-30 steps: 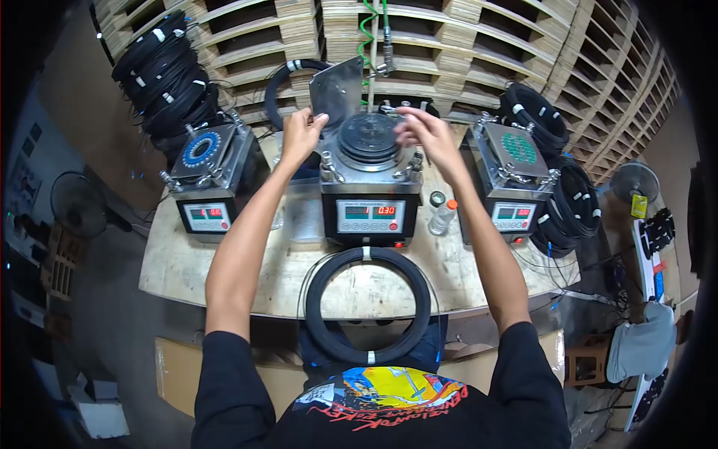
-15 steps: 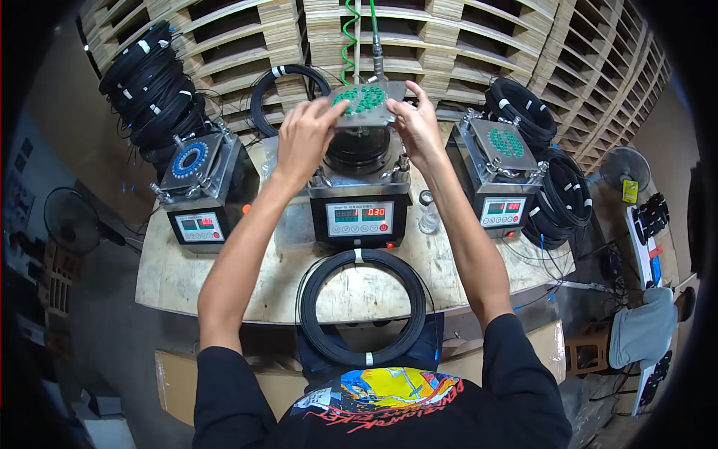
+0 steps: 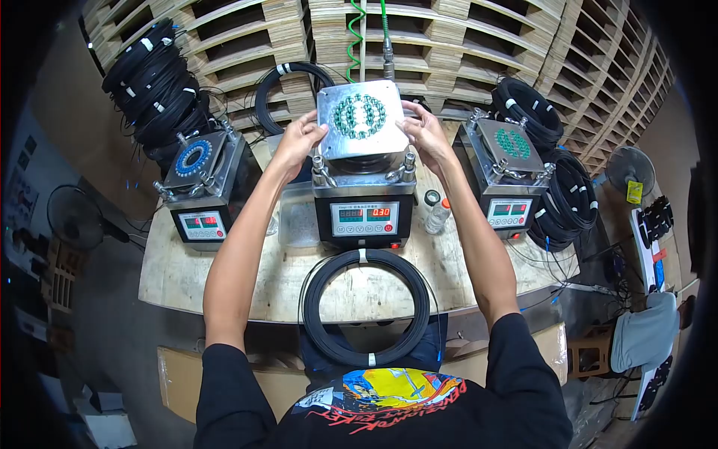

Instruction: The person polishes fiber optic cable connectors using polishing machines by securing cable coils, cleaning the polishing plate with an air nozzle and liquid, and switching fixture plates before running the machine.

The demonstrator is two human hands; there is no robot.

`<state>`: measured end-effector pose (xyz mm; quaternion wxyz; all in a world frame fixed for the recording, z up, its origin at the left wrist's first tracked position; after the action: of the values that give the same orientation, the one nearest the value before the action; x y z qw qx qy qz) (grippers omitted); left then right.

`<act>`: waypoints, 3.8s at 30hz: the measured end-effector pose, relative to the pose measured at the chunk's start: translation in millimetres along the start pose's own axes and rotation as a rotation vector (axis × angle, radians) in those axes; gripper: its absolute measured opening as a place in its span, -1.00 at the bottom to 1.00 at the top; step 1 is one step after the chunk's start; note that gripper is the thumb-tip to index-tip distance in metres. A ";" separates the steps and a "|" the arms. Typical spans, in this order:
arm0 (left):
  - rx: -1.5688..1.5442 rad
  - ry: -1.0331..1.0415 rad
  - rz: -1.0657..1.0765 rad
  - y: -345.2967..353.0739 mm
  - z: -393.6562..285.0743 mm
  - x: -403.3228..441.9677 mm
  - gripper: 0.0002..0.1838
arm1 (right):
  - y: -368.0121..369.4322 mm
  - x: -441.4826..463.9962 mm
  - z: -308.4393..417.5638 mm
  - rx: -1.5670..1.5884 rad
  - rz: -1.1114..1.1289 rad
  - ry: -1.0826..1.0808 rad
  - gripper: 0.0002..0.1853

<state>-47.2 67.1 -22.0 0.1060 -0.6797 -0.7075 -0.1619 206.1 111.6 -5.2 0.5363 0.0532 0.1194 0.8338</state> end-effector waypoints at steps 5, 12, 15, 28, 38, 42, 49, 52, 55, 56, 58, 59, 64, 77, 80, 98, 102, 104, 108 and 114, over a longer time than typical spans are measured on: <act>0.050 -0.003 -0.017 1.9 -1.5 -13.7 -0.32 | -13.3 -2.2 -17.8 -0.222 -0.064 0.031 -0.38; 0.177 -0.068 0.033 -5.7 12.4 -9.9 -0.32 | -21.6 -5.5 -26.5 -0.363 -0.163 0.073 -0.33; 0.251 -0.062 0.052 -9.2 17.1 -8.0 -0.30 | -24.8 -8.5 -29.9 -0.372 -0.194 0.103 -0.34; 0.443 -0.056 0.113 -15.2 15.3 -28.0 -0.13 | -28.2 -17.9 -38.3 -0.572 -0.124 0.179 -0.34; 0.173 0.199 0.083 -4.1 1.4 -77.1 0.07 | -12.4 -63.6 -44.2 -0.532 -0.087 -0.087 -0.18; 0.246 0.220 0.028 13.1 -15.2 -74.8 0.03 | -10.1 -56.9 -41.1 -0.641 -0.176 -0.245 -0.23; 0.186 0.232 -0.042 -4.4 -29.6 -7.8 -0.13 | -36.2 -11.9 -16.7 -0.341 -0.219 -0.032 -0.39; 0.117 0.204 -0.116 -15.1 -11.3 27.8 -0.21 | -43.9 26.0 -4.8 -0.363 -0.269 -0.092 -0.42; 0.117 0.137 -0.199 -24.8 20.4 52.0 -0.21 | -53.4 61.2 -8.6 -0.343 -0.323 -0.058 -0.52; 0.143 0.109 -0.170 -24.1 34.9 60.6 -0.20 | -53.1 73.3 -11.5 -0.389 -0.312 -0.074 -0.57; 0.103 0.037 -0.189 -21.1 51.9 66.3 -0.32 | -45.7 81.9 -15.6 -0.365 -0.298 -0.022 -0.65; 0.104 0.037 -0.188 -23.4 55.2 69.9 -0.32 | -43.6 84.0 -15.1 -0.364 -0.299 -0.021 -0.65; 0.154 0.052 -0.079 -15.4 60.7 77.0 -0.54 | -38.1 95.2 -16.3 -0.390 -0.229 -0.069 -0.62; 0.378 0.297 -0.168 -54.0 17.9 -26.1 -0.77 | -72.3 -24.4 -60.0 -0.293 -0.191 0.051 -0.69; 0.391 0.255 -0.040 -32.1 9.7 -97.6 -0.86 | -53.1 -80.1 -84.7 -0.436 -0.029 0.202 -0.76; 1.033 -0.328 0.659 -0.2 139.9 -275.3 -0.09 | -50.2 -167.4 -277.1 -1.397 0.104 0.368 -0.22; 1.042 -0.161 0.529 0.5 106.4 -277.8 -0.31 | -46.9 -177.8 -262.8 -1.238 0.046 0.296 -0.37; 1.081 -0.110 0.509 5.6 77.5 -281.2 -0.32 | -31.5 -184.9 -241.3 -1.261 0.039 0.235 -0.36; 1.213 -0.053 0.514 11.9 25.9 -296.5 -0.24 | -2.1 -208.3 -191.8 -1.339 -0.031 0.193 -0.30; 1.325 0.036 0.402 -20.2 -40.9 -317.0 -0.27 | 74.1 -229.9 -118.9 -1.275 -0.058 -0.171 -0.39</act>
<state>-53.2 -242.6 -103.1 0.5384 -0.5869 -0.5157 0.3158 211.4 -143.2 -92.0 0.4927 -0.2131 -0.4414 0.7190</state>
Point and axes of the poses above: each hand's wrist, its own x-axis towards the middle knuckle, its own y-axis out of the palm, z = x × y, the point moved 10 cm from there along x, towards the middle knuckle, and after that the axes turned 15 degrees about y, right-handed, at the moved point
